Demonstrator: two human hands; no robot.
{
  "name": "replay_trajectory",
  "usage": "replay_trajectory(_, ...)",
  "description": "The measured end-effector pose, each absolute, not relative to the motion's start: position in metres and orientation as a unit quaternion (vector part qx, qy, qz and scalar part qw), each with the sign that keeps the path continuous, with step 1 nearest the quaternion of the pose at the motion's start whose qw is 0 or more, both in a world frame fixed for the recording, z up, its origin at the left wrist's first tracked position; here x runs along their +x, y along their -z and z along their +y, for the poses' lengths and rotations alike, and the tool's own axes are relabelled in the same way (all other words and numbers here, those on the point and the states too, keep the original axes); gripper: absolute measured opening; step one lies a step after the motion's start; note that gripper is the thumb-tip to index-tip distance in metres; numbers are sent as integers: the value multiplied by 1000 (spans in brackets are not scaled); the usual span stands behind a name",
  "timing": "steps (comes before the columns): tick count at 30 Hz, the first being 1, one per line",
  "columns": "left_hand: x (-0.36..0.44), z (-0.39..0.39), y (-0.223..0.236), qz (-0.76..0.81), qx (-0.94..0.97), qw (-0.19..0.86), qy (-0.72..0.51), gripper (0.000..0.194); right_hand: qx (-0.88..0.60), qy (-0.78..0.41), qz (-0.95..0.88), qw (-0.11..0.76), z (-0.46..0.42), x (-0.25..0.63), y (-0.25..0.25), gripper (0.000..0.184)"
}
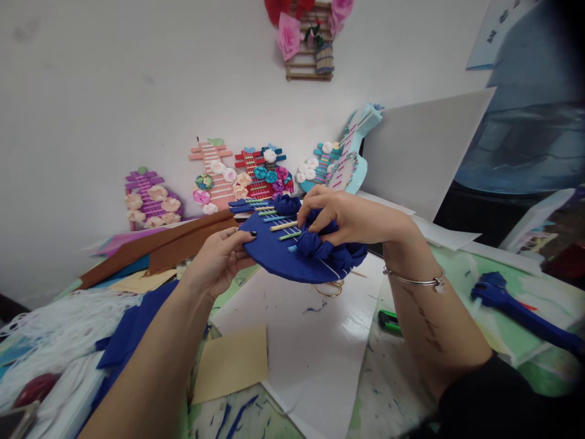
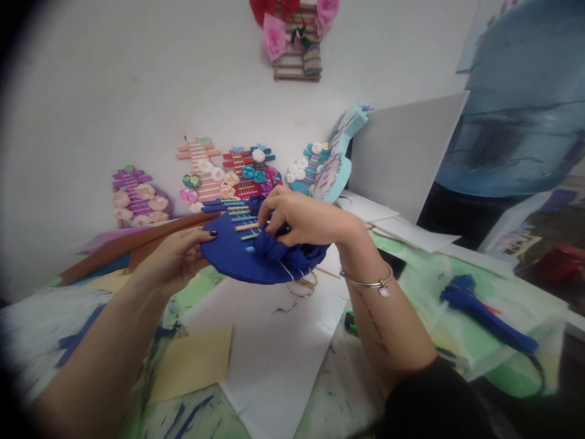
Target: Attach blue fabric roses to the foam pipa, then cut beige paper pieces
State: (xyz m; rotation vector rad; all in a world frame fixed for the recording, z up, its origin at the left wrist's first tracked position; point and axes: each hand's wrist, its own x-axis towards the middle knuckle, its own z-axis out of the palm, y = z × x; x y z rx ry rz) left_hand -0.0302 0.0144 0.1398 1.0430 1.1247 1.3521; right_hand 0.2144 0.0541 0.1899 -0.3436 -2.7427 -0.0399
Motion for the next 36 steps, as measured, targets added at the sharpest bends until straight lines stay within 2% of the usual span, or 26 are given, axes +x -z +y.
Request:
replay_trajectory(5, -30, 14, -140, 466, 439, 525, -561, 30, -127, 11, -976, 179, 54, 215, -190, 12)
replay_trajectory(16, -33, 16, -138, 468, 443, 521, -559, 31, -126, 14, -977, 170, 55, 215, -190, 12)
replay_trajectory(22, -33, 16, -139, 468, 437, 516, -570, 28, -139, 4, -968, 207, 54, 214, -189, 14)
replay_trajectory(29, -33, 18, -138, 456, 440, 521, -572, 23, -133, 2, -968, 211, 54, 215, -189, 19)
replay_trajectory(32, -35, 20, -136, 435, 471, 525, -560, 23, -120, -19, -961, 248, 54, 217, -190, 19)
replay_trajectory(36, -39, 23, -132, 406, 518, 529, -535, 37, -139, -51, -918, 367, 52, 224, -192, 22)
